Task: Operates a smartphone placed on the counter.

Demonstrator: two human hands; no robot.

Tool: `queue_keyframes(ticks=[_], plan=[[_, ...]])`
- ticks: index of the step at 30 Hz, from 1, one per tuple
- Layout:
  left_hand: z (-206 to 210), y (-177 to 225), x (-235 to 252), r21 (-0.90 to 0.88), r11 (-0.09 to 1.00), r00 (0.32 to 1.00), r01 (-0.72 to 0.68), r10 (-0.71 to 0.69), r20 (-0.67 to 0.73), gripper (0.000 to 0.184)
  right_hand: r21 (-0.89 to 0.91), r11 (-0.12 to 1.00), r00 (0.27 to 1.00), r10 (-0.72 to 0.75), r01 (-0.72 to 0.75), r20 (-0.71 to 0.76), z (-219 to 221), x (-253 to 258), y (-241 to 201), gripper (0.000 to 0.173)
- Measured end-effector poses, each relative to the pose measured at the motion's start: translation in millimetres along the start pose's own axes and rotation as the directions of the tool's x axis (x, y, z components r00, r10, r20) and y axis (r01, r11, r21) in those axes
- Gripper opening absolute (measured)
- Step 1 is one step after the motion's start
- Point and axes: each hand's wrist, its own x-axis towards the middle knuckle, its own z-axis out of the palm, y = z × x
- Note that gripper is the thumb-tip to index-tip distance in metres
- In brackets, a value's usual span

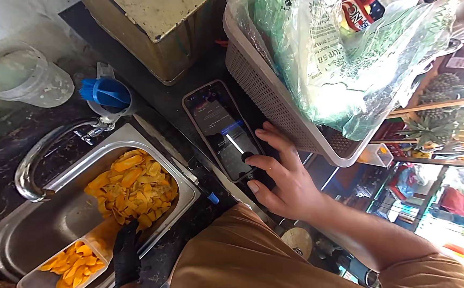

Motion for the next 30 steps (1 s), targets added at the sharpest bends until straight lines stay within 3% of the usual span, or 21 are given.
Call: queue_keyframes(ticks=[12, 21, 30], plan=[[0.0, -0.1, 1.2, 0.006, 1.0, 1.0, 0.014, -0.014, 0.001, 0.047, -0.023, 1.0, 1.0, 0.003, -0.002, 0.027, 0.8, 2.0, -1.7, 0.034], [-1.3, -2.7, 1.7, -0.018, 1.0, 1.0, 0.008, -0.008, 0.008, 0.048, -0.077, 0.995, 0.998, 0.07, -0.07, 0.002, 3.4, 4.7, -4.7, 0.053], [-0.9, -1.8, 1.5, -0.017, 1.0, 1.0, -0.006, 0.006, 0.004, 0.047, -0.007, 1.0, 1.0, 0.018, -0.018, 0.004, 0.9, 1.4, -1.5, 0.039]])
